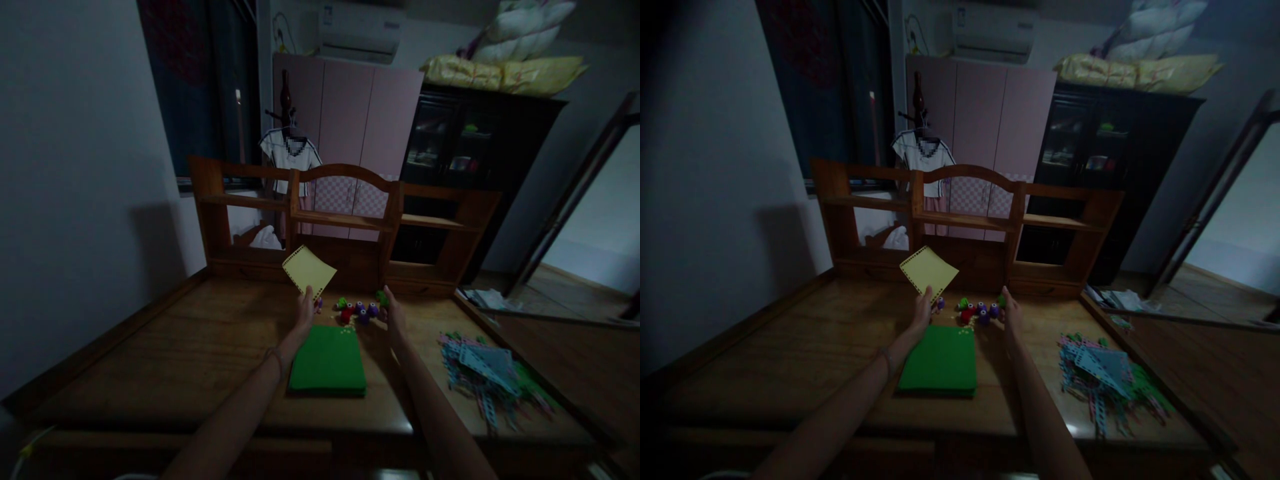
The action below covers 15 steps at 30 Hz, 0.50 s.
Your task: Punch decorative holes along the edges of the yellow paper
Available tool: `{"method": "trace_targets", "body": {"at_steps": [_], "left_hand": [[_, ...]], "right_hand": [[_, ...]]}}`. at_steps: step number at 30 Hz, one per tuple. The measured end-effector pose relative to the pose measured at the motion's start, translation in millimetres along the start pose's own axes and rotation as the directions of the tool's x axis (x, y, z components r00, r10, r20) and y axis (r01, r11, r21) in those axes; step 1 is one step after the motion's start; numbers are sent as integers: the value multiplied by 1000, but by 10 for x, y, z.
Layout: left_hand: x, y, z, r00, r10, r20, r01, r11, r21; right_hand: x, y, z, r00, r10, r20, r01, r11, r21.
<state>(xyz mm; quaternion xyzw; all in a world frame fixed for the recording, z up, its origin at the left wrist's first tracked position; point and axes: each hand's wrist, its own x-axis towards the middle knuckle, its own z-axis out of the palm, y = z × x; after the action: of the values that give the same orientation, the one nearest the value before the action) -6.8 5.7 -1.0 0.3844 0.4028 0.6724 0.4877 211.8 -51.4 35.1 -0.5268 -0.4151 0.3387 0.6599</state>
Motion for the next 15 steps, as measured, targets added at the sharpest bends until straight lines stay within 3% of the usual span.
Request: {"method": "trace_targets", "body": {"at_steps": [4, 8, 15], "left_hand": [[1, -3, 2, 1000, 1, 14, -1, 1000, 24], [-13, 29, 9, 1000, -1, 9, 0, 999, 44], [-36, 52, 10, 1000, -6, 15, 6, 1000, 8]], "right_hand": [[-16, 17, -7, 994, -77, -81, 74, 997, -33], [-13, 76, -3, 990, -124, -74, 120, 991, -60], [54, 105, -10, 999, 32, -29, -33, 999, -36]]}}
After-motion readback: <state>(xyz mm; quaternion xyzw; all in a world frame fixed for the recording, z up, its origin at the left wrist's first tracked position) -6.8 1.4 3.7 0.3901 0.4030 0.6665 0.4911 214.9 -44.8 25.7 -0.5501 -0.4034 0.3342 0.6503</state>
